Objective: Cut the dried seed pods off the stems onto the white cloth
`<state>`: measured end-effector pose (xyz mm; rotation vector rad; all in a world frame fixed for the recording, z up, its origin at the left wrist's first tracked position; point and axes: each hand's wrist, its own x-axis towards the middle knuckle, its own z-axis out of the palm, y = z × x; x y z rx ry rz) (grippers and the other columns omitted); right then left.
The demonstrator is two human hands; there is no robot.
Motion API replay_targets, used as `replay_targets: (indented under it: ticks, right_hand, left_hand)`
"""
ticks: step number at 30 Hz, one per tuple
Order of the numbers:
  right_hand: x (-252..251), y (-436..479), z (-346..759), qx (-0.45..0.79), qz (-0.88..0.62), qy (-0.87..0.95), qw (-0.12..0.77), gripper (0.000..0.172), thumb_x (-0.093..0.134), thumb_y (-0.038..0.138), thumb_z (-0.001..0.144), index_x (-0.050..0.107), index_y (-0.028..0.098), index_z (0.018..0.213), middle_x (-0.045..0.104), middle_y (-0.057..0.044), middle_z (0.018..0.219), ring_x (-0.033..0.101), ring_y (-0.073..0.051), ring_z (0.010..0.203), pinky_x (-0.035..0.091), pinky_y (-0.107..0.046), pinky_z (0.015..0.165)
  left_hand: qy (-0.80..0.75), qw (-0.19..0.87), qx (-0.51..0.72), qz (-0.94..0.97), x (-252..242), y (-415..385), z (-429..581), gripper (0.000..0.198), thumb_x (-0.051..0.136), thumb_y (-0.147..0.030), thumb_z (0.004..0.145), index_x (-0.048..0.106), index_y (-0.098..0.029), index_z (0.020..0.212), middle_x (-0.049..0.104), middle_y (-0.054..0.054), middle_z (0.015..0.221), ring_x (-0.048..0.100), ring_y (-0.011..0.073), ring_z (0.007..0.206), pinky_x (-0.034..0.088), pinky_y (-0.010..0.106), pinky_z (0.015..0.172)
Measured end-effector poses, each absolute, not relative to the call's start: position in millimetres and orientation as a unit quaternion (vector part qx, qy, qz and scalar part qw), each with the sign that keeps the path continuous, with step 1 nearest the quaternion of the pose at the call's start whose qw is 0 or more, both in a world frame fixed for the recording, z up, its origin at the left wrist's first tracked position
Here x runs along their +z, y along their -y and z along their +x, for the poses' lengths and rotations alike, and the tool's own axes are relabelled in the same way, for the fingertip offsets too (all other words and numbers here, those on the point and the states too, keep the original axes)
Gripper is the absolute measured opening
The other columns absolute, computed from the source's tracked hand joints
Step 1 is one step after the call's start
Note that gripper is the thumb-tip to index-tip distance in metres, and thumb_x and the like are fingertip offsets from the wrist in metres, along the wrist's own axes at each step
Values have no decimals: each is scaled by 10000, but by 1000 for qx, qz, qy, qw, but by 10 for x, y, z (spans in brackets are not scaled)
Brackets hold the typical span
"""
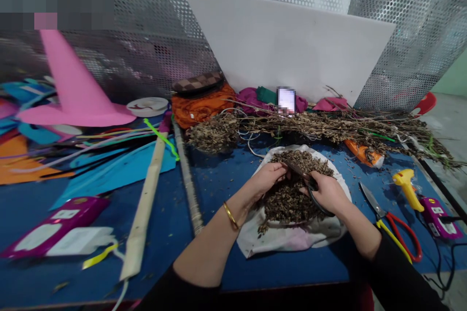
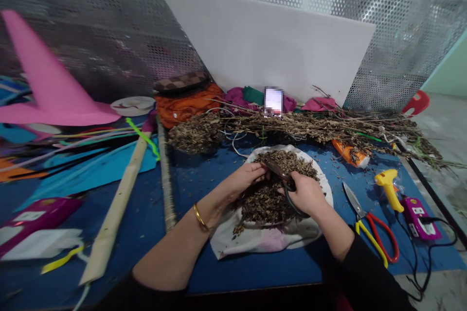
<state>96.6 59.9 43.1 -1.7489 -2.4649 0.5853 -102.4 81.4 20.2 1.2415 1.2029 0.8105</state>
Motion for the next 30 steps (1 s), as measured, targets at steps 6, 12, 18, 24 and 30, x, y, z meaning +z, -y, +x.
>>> replay_targets:
  ticks: [6, 12, 18, 24, 30]
  right_hand:
    - [439, -597, 961, 179, -565, 805, 30, 323, 512, 500, 841, 537, 232, 1018, 652, -52, 959, 598, -192, 852, 309, -243, 646]
    - [453, -607, 966, 192, -572, 798, 7, 287, 508, 470, 848, 543, 226, 995, 673, -54, 911, 610, -192, 827, 290, -243, 612]
    - [437, -614, 958, 191, -570, 799, 8, 327, 495, 498, 854, 551, 215, 1009, 673, -58, 882, 609, -186, 810, 287, -235, 597]
    - [424, -629, 976, 189, -567, 802, 15, 293, 517, 472, 848, 569, 223, 993, 680, -54, 885, 615, -187, 817, 297, -232, 611]
    - [422, -621, 964, 186, -570, 800, 22, 324, 494, 503, 857, 568, 222, 1001, 676, -51, 886, 615, -184, 814, 303, -235, 612]
  left_hand:
    - [-518, 591, 329, 524, 215, -813, -995, 273, 583, -400, 703, 578, -148, 599, 481, -27, 526, 309, 82, 502, 231, 216, 485]
    - [-526, 582, 329, 525, 176, -844, -1016, 288, 584, -409, 687, 584, -136, 596, 528, -6, 570, 350, 85, 523, 250, 221, 511]
    - [-513, 586, 337, 528, 145, -857, -1053, 334, 597, -463, 667, 596, -131, 626, 524, -3, 579, 340, 84, 520, 244, 224, 514]
    - [-508, 583, 340, 535, 155, -853, -1057, 351, 603, -476, 681, 604, -128, 636, 529, -1, 585, 348, 83, 525, 250, 226, 518]
    - [-513, 575, 345, 536, 184, -841, -1047, 341, 592, -467, 690, 595, -131, 629, 491, -16, 551, 339, 85, 521, 239, 225, 514]
